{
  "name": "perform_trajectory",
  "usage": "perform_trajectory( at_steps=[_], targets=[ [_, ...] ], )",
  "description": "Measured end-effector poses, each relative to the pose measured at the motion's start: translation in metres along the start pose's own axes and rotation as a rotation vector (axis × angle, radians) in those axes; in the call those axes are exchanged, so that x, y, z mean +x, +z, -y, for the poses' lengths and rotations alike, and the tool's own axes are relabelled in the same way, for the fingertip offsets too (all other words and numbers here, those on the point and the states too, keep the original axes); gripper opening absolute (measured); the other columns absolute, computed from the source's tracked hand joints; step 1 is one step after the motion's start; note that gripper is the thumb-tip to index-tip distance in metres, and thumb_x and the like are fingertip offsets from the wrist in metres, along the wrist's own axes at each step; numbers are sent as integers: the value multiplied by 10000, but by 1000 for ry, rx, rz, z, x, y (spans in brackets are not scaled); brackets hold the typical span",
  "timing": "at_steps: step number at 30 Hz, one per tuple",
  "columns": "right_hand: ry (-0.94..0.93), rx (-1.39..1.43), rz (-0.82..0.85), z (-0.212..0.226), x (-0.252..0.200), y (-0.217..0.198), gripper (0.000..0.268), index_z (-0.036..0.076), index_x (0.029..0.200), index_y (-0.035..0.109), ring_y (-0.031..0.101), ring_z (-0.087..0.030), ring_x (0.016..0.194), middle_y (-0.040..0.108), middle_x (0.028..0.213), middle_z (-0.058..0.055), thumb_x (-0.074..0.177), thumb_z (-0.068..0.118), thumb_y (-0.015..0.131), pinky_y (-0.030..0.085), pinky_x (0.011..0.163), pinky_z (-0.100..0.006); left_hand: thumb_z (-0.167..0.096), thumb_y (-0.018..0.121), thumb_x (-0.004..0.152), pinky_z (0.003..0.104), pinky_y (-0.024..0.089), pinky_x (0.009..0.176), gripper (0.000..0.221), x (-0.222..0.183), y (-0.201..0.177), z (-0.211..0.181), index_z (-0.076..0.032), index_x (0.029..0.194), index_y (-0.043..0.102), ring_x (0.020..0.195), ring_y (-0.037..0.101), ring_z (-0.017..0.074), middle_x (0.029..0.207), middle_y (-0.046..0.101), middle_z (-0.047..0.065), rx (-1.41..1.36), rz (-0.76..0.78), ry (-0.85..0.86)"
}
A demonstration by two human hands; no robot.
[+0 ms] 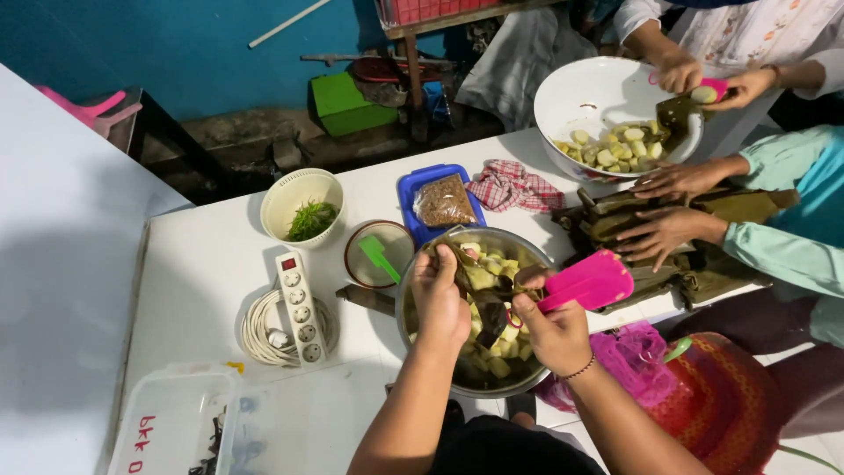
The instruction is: Unwrapping food items from banana leaves and slicing them into a large metal bowl using a tool.
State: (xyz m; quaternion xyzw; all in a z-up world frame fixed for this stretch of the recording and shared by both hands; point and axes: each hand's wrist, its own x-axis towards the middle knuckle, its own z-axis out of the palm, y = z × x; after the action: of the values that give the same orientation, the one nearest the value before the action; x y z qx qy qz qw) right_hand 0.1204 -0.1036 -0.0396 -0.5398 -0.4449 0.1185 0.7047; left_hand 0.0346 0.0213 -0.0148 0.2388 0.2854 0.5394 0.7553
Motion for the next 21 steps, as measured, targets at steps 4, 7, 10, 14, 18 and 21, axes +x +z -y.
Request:
perform_trajectory(
  at_steps=[4,7,10,14,18,21],
  targets=[
    [126,198,-75,7,2,6,43,-2,994,612,466,-111,598,506,658,-13,974,4,650,435,610,-278,-218,687,982,491,624,855,215,-13,10,-4,-33,1036,591,912,752,351,943,691,193,37,29,-20],
    [206,290,-152,5,6,6,56,6,953,619,458,-99,552,489,648,-16,952,-13,671,411,545,-255,-423,525,1019,499,376,1080,518,-27,-2,1,-23,1343,472,1249,480,380,1316,482,229,319,48,-138],
    [278,226,-167,25,21,10,76,11,936,627,469,-98,530,511,643,-28,933,-4,702,405,518,-249,-584,247,1048,466,156,1269,754,-47,20,-15,-36,1551,367,1522,246,356,1633,289,226,723,116,-239],
    [426,189,-231,19,35,21,82,39,933,632,470,-67,496,527,652,2,937,-7,699,396,479,-213,-620,378,1026,402,154,1285,754,-48,3,11,-54,1522,434,1521,282,320,1612,363,195,748,-32,-385],
    [367,91,-88,10,30,14,113,28,905,626,514,-100,521,553,619,-25,910,7,736,417,519,-226,-554,616,959,470,557,952,669,-33,28,-4,3,1330,629,1109,652,358,1255,664,244,137,-283,-370],
    [233,-64,63,-3,29,-6,99,12,865,669,556,-158,590,625,669,-83,880,23,766,483,597,-298,-540,640,936,493,348,1197,794,-44,46,-39,43,1454,489,1420,430,414,1500,455,317,243,-281,-370]
  ],
)
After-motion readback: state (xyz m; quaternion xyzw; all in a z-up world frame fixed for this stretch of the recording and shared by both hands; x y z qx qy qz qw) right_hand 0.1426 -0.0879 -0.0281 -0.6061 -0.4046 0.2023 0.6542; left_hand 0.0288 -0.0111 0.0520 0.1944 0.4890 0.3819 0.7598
